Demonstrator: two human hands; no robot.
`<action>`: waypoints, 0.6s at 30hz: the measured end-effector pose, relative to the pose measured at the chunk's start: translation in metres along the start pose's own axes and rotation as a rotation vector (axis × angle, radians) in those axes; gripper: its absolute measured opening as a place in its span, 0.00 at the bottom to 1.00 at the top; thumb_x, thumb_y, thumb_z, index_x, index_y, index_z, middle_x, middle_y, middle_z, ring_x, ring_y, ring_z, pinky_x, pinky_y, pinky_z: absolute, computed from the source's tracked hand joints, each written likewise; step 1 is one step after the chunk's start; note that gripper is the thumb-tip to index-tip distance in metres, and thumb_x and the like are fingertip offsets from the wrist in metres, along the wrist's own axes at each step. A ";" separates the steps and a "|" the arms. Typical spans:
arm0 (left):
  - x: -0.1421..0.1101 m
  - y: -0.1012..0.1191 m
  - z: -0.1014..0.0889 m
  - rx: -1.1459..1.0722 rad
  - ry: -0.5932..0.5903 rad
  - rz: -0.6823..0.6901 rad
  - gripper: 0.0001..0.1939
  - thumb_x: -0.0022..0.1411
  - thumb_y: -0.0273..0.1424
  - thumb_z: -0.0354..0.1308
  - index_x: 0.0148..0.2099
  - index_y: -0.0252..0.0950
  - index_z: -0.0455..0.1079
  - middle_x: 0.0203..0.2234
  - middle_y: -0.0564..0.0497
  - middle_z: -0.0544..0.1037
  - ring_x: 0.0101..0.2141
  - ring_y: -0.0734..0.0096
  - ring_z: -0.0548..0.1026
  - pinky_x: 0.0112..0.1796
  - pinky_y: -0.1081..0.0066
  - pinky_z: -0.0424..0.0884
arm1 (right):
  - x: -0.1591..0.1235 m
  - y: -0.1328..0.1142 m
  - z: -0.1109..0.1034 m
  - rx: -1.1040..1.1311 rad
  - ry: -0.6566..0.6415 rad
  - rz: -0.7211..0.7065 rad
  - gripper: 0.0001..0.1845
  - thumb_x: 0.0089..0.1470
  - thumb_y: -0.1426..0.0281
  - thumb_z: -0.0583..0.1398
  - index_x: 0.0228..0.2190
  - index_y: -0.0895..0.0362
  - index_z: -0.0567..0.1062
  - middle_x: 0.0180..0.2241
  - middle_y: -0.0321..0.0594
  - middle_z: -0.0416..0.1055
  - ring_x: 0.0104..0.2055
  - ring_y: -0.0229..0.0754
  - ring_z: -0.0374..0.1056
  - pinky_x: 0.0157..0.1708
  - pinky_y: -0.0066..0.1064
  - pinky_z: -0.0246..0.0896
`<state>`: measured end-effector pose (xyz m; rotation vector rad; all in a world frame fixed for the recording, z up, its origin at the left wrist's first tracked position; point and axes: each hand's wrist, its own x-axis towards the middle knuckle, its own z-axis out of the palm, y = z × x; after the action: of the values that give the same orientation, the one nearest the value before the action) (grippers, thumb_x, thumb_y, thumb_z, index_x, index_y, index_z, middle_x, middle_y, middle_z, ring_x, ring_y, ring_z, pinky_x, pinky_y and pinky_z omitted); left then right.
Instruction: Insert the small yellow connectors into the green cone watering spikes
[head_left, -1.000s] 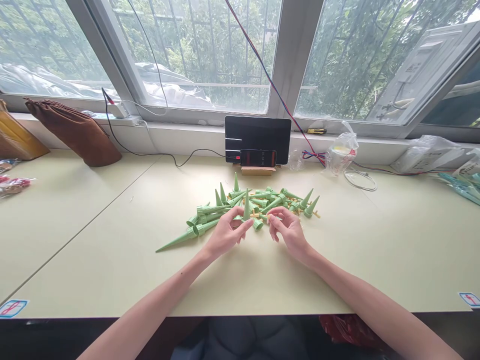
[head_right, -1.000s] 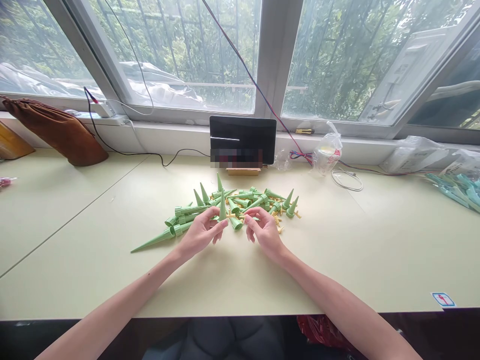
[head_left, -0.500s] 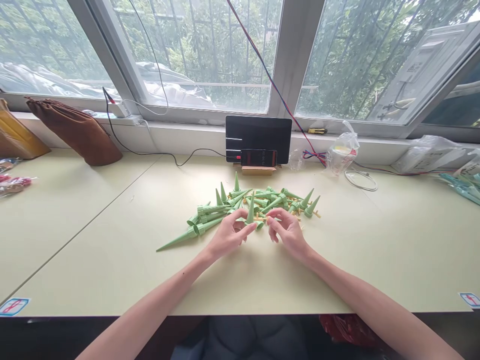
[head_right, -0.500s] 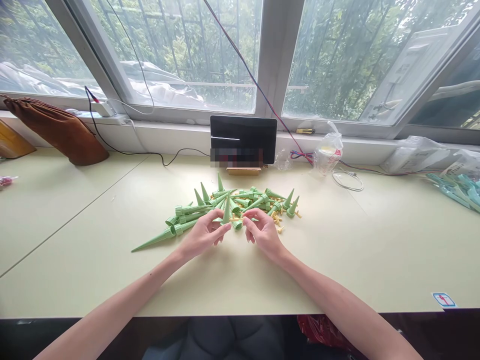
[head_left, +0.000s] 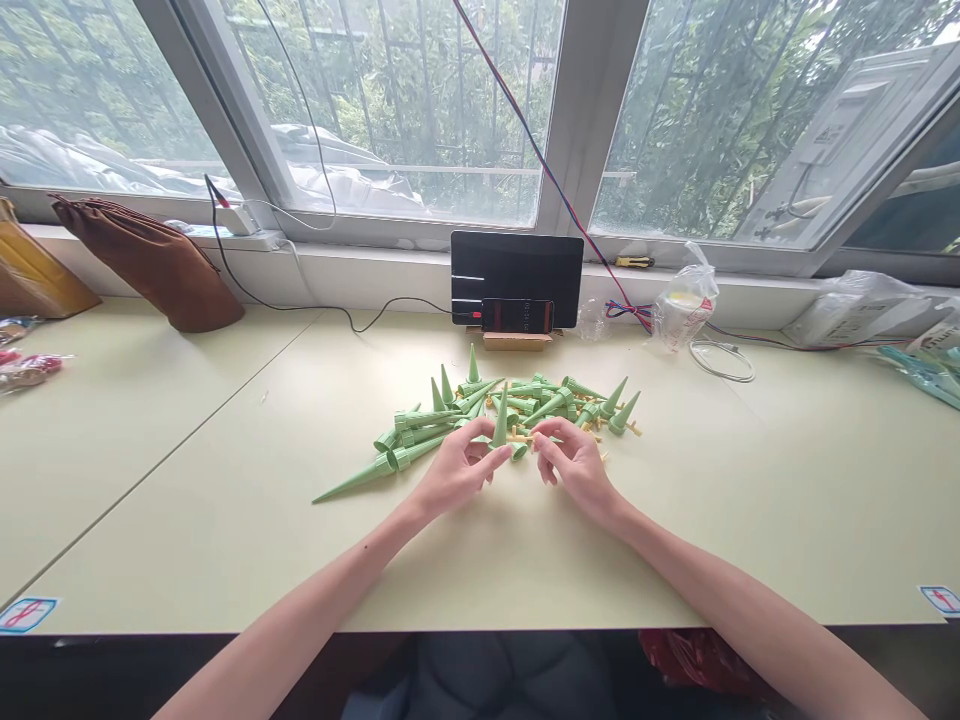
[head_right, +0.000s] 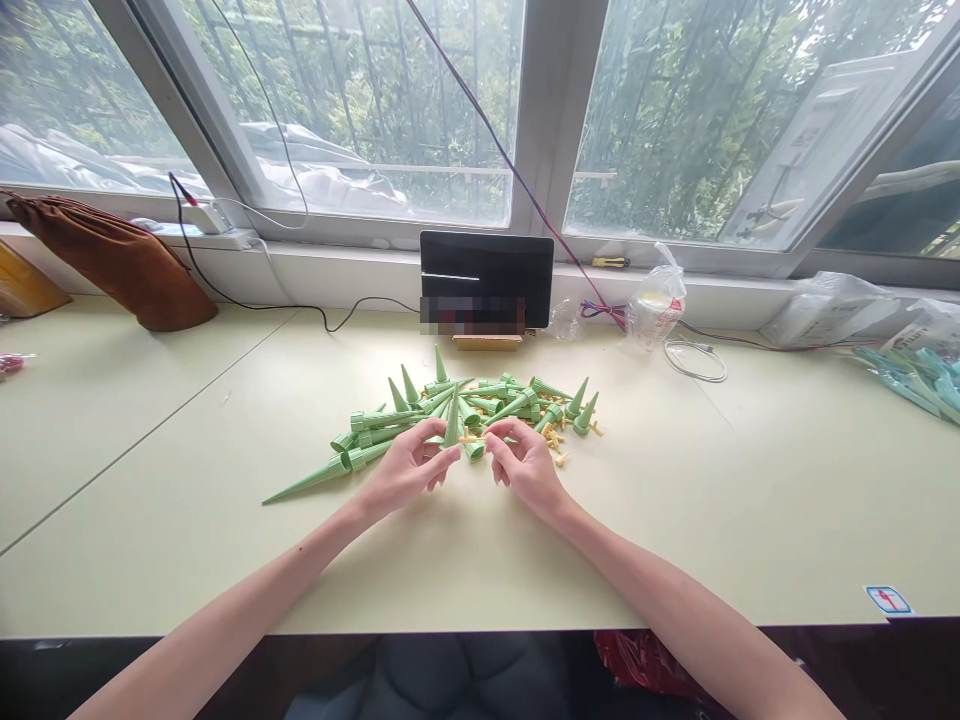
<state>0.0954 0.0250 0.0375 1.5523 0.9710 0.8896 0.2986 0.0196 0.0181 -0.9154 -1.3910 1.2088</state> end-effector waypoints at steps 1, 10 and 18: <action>0.000 0.000 0.000 -0.003 0.001 0.000 0.15 0.63 0.43 0.60 0.42 0.37 0.66 0.34 0.53 0.70 0.23 0.79 0.69 0.19 0.78 0.64 | 0.000 0.000 0.000 0.000 0.001 0.001 0.12 0.60 0.59 0.61 0.36 0.55 0.72 0.29 0.33 0.66 0.18 0.30 0.61 0.17 0.26 0.56; 0.000 0.001 0.000 -0.015 0.004 0.005 0.15 0.63 0.43 0.60 0.42 0.36 0.65 0.35 0.52 0.70 0.23 0.80 0.69 0.19 0.78 0.64 | 0.000 0.000 0.000 -0.003 0.003 0.009 0.13 0.60 0.58 0.61 0.35 0.56 0.72 0.29 0.33 0.66 0.19 0.30 0.61 0.18 0.26 0.56; 0.000 0.003 0.000 0.015 -0.021 -0.001 0.15 0.63 0.42 0.60 0.43 0.37 0.67 0.34 0.52 0.71 0.24 0.78 0.69 0.20 0.78 0.64 | 0.000 -0.001 0.001 -0.048 -0.002 -0.009 0.14 0.59 0.57 0.62 0.35 0.55 0.72 0.32 0.34 0.66 0.19 0.30 0.61 0.17 0.26 0.59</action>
<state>0.0956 0.0243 0.0408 1.5704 0.9649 0.8654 0.2973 0.0187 0.0188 -0.9402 -1.4300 1.1740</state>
